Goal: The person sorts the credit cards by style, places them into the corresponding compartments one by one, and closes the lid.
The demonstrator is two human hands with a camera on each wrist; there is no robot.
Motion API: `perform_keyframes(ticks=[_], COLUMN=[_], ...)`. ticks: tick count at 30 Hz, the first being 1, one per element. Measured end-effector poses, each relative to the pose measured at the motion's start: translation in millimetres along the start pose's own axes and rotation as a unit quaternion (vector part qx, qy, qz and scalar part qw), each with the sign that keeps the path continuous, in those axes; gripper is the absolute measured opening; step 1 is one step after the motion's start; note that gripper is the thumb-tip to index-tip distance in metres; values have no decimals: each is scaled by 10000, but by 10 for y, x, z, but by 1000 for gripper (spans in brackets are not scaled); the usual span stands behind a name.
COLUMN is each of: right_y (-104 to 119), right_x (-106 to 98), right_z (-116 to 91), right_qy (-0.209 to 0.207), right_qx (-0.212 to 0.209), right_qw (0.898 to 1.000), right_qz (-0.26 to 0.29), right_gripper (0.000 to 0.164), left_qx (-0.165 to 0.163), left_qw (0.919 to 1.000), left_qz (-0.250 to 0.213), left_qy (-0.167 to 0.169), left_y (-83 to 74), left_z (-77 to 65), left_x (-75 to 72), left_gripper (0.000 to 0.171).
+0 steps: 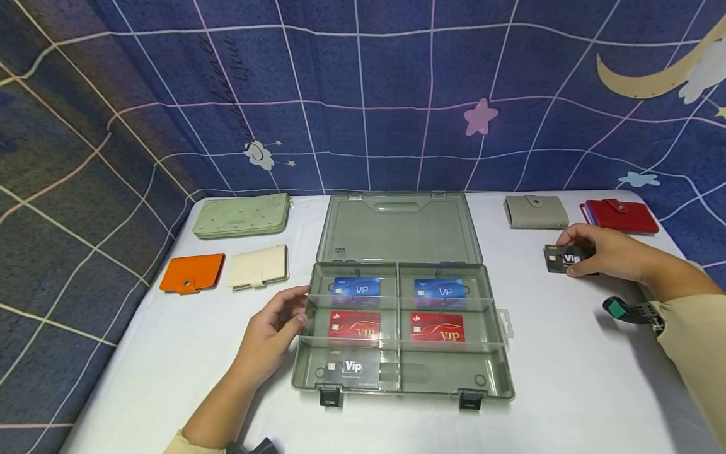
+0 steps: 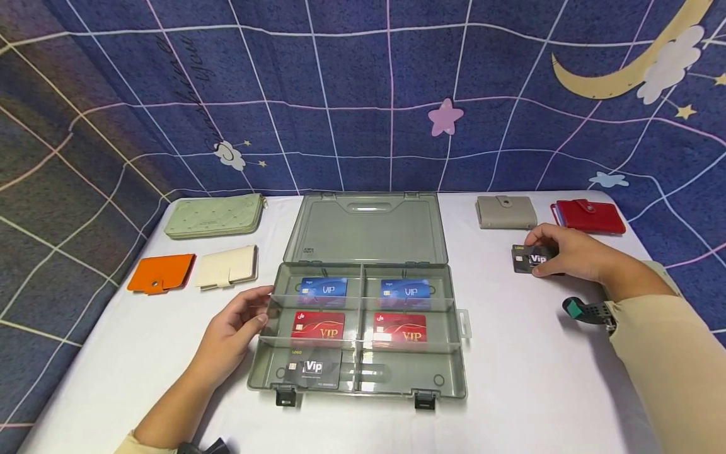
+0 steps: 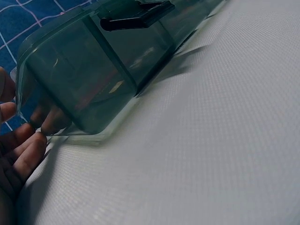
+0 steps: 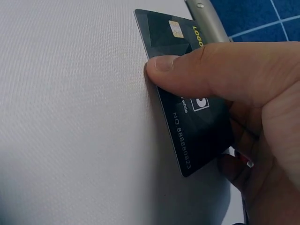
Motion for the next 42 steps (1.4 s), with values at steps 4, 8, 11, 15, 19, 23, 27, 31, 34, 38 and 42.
perform_keyframes(ticks=[4, 8, 11, 15, 19, 23, 27, 31, 34, 38, 42], right_y=[2, 10, 32, 74, 117, 185, 283, 440, 596, 822, 1053], right_x=[-14, -35, -45, -50, -48, -49, -38, -18, 8, 68, 157], right_z=[-14, -44, -70, -100, -122, -142, -152, -155, -167, -194, -225], right_qy=[-44, -248, -390, -498, -564, -602, -606, -599, -540, -279, 42], right_qx=[-13, -222, -358, -410, -452, -567, -770, -976, -1036, -1034, -1266], right_qw=[10000, 9994, 9986, 9976, 9966, 9942, 9884, 9813, 9779, 9757, 9711], right_qz=[2, -82, 38, 255, 388, 683, 1164, 1549, 1734, 1913, 2024], right_gripper=[47, 32, 23, 17, 15, 13, 12, 13, 16, 21, 23], left_qx=[-3, -18, -24, -40, -57, -33, -3, -4, -5, -21, -63], left_qw=[10000, 10000, 10000, 10000, 10000, 10000, 10000, 10000, 10000, 10000, 10000], left_qz=[-10, -5, 17, 41, 61, 57, 21, 19, 20, 25, 31], left_qy=[10, 11, -9, -32, -26, -40, -45, -57, -64, -59, -54], left_y=[5, 4, 1, 0, 3, 3, 3, 4, 5, 2, -5], left_z=[2, 5, 4, -1, -4, 0, 6, 8, 9, 7, 2], left_x=[7, 9, 6, 4, 7, 10, 11, 7, 6, 8, 12], left_gripper=[46, 47, 47, 47, 46, 47, 47, 47, 47, 47, 47])
Point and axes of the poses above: each hand's wrist, its own z-axis towards the middle knuckle, its own x-axis out of the palm, y = z × x, the point moved 3 cm from there along z, towards the middle knuckle, and after that the axes turned 3 degrees about -x, right-handed, at the moved point
